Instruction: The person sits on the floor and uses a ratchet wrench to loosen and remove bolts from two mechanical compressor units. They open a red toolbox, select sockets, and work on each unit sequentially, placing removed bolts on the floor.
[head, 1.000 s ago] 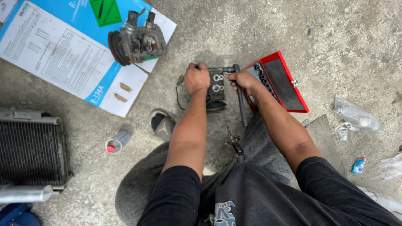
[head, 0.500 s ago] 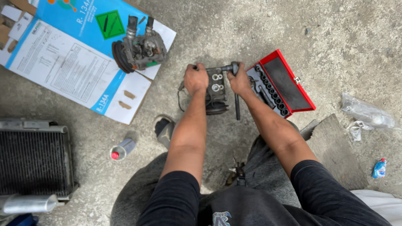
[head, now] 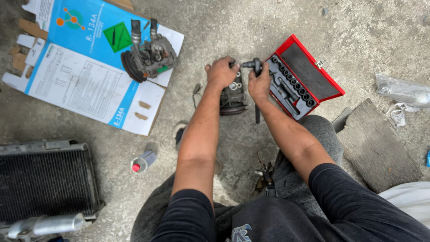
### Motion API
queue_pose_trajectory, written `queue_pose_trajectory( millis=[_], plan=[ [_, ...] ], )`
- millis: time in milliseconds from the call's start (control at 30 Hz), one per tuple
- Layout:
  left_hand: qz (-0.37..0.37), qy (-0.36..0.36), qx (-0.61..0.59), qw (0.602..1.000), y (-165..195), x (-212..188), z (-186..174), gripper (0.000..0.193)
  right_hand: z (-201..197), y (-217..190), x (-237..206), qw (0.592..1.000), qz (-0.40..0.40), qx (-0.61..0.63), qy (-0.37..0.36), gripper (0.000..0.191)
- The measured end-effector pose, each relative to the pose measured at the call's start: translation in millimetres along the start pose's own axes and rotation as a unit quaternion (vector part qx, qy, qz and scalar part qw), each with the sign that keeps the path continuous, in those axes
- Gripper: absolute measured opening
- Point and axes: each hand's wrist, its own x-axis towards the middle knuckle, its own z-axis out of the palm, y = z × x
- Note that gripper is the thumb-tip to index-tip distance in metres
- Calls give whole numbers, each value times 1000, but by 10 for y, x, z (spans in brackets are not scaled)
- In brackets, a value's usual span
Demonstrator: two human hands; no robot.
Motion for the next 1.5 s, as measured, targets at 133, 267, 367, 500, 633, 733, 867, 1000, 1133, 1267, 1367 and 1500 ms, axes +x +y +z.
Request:
queue_pose_trajectory(
  millis=[133, 267, 367, 500, 633, 733, 867, 1000, 1133, 1267, 1367, 1500],
  plan=[
    [-20, -71, 74, 995, 93, 23, -56, 42, -82, 117, -56, 988, 119, 11, 98, 48],
    [62, -133, 187, 971, 257, 177, 9, 32, -534, 313, -207, 984, 121, -75, -110, 45],
    [91, -102, 206, 969, 310, 315, 145, 27, -838, 462, -351, 970, 151, -82, -174, 47],
    [134, -31, 211, 968, 284, 401, 336, 23, -955, 674, -428, 972, 157, -71, -158, 49],
    [126, 29, 151, 980, 267, 370, 451, 19, -940, 824, -363, 977, 138, -45, -158, 49],
    [129, 65, 104, 984, 262, 293, 415, 31, -979, 858, -309, 971, 153, -56, -176, 47],
    [128, -53, 135, 981, 241, 307, 291, 23, -1064, 845, -281, 971, 160, -20, -175, 49],
    [110, -33, 192, 975, 257, 376, 350, 20, -1114, 878, -279, 974, 152, -32, -162, 48],
    [95, 51, 146, 983, 282, 379, 478, 15, -1117, 977, -262, 970, 181, -13, -159, 50],
    [112, 10, 134, 985, 310, 451, 424, 48, -1080, 1041, -220, 971, 173, -40, -163, 47],
    [90, -108, 227, 964, 325, 503, 379, 20, -1023, 1063, -201, 963, 210, -33, -163, 49],
    [101, -15, 185, 977, 325, 457, 437, 18, -924, 1046, -204, 962, 208, -36, -173, 48]
  ],
)
